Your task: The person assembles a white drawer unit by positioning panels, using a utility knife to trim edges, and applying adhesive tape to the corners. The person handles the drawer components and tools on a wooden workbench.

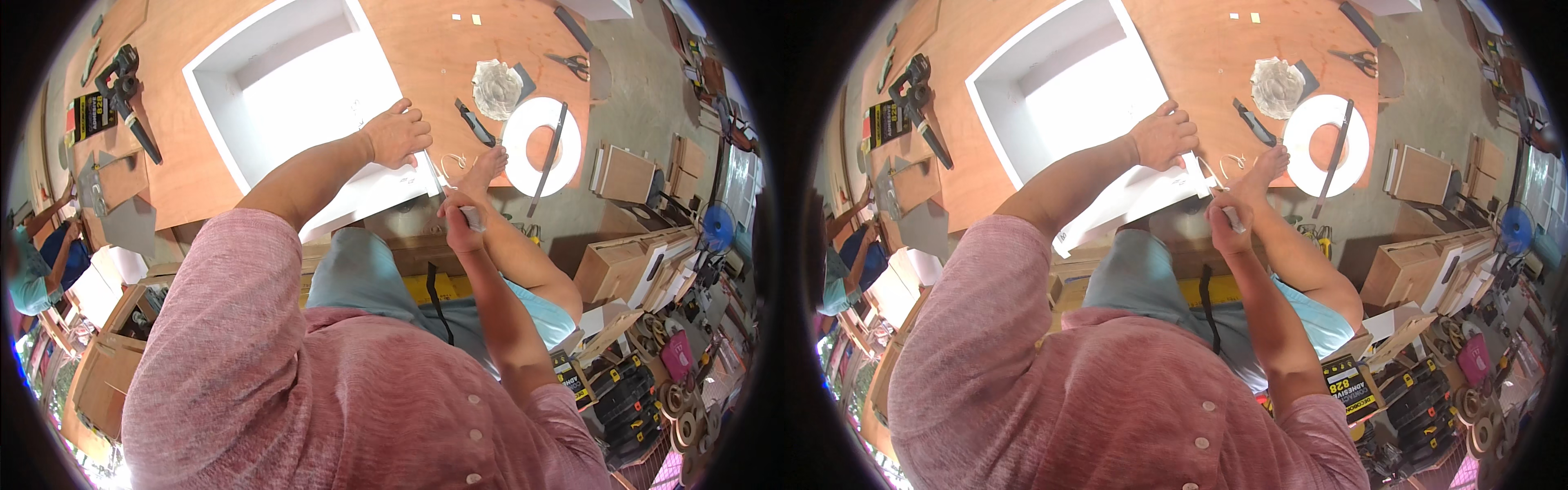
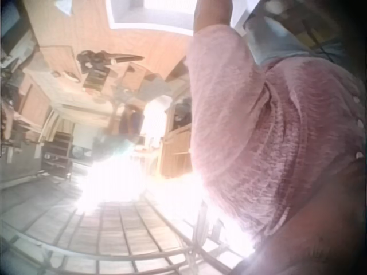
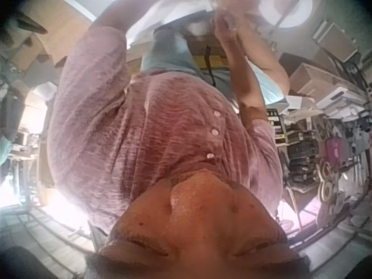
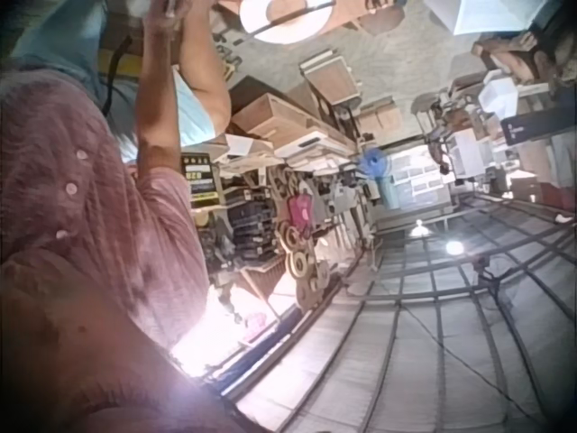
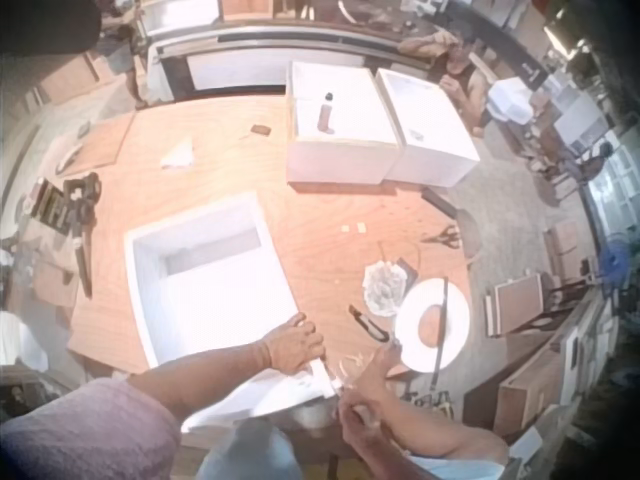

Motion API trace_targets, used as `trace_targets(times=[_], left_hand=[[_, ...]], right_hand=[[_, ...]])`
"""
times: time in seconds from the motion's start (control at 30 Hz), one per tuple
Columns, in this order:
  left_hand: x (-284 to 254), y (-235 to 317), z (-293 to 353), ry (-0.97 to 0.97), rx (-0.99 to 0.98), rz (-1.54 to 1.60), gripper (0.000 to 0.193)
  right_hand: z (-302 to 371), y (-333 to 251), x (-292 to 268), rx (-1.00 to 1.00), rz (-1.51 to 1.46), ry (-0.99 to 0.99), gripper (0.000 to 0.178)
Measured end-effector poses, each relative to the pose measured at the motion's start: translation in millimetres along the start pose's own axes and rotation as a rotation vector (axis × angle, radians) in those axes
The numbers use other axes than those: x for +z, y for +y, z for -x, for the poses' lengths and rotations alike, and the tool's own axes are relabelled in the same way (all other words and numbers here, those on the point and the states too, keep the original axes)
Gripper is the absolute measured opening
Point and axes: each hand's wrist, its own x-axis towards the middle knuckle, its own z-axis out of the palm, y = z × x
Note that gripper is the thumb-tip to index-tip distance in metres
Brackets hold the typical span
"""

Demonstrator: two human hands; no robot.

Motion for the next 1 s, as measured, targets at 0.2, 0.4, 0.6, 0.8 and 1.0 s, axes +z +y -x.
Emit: trace_targets(times=[0.2, 0.4, 0.6, 0.8, 1.0], left_hand=[[-5, 6, -1, -0.096, -0.029, 0.010, 0.049], [-27, 13, -4, -0.001, -0.043, 0.011, 0.065], [-11, 28, -5, -0.113, 0.004, -0.001, 0.062], [11, 21, -3, -0.012, 0.077, 0.035, 0.046], [16, 19, -3, 0.031, 0.064, 0.047, 0.041]], right_hand=[[-5, -7, -5, 0.012, 0.044, 0.005, 0.015], [-25, -51, -19, 0.268, -0.034, 0.076, 0.013], [8, -39, -14, 0.316, -0.094, 0.125, 0.010], [10, -46, -5, 0.288, 0.026, 0.076, 0.011], [2, -56, -2, 0.267, 0.075, 0.049, 0.017]])
